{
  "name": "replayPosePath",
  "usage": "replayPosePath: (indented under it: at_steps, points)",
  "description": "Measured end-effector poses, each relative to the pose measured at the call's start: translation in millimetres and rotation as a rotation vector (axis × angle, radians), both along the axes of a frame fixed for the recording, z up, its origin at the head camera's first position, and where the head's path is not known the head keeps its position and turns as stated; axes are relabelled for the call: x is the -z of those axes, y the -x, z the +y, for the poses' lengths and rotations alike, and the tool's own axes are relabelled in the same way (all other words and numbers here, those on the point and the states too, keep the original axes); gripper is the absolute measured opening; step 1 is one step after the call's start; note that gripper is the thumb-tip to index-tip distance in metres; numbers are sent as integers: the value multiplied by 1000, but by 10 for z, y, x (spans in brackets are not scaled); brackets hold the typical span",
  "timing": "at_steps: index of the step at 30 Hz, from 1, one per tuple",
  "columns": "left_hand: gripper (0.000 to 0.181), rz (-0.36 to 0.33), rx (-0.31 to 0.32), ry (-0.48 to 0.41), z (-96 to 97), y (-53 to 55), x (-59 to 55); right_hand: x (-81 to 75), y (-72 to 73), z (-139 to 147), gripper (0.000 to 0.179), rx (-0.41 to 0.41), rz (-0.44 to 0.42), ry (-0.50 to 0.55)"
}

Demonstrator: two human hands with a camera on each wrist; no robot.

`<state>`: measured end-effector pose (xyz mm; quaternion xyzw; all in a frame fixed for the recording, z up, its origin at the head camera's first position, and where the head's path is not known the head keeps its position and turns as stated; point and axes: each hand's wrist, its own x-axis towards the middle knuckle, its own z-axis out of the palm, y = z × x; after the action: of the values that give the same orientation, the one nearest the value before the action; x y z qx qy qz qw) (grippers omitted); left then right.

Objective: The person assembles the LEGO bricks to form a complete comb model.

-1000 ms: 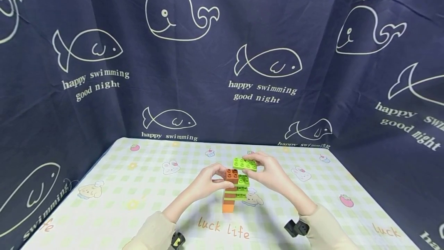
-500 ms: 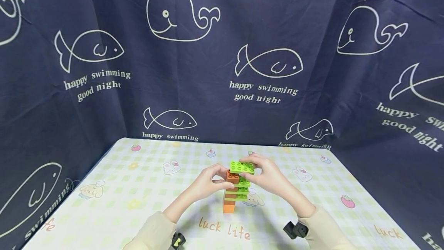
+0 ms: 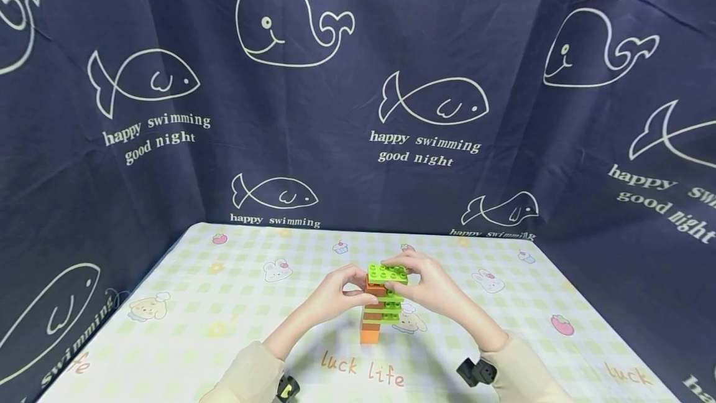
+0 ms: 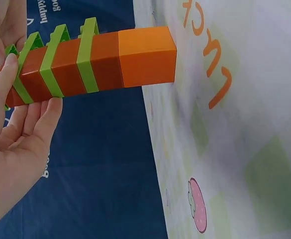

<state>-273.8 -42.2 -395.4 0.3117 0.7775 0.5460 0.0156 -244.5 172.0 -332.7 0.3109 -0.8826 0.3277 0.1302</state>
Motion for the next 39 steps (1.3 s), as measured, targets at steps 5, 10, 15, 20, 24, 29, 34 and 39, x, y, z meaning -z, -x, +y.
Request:
replayPosePath:
  at_steps: [5,10,15,20,24,29,34,39]
  points:
    - [26,-8,9,-7,3,-1,3,-9,-13,7,31,-1,-12,-13]
    - [25,-17,10,-8,-1,-2,10,-20,-18,15,32,8,-26,-29]
    - [24,-15,14,-7,-3,2,19,-21,-18,19,34,-4,-32,-38]
    - [24,-18,21,-12,-10,7,31,-27,-24,16,34,-19,-38,-43]
    - [25,-22,27,-18,-10,3,24,-30,-20,19,34,-29,-52,-38]
    - [25,-19,28,-17,-2,2,24,-21,-2,35,34,-56,-53,-38]
    - [25,-18,25,-7,3,4,19,-24,31,53,32,-89,-32,-51]
    - [24,-17,18,-3,1,-1,11,-41,64,61,30,-129,-13,-59]
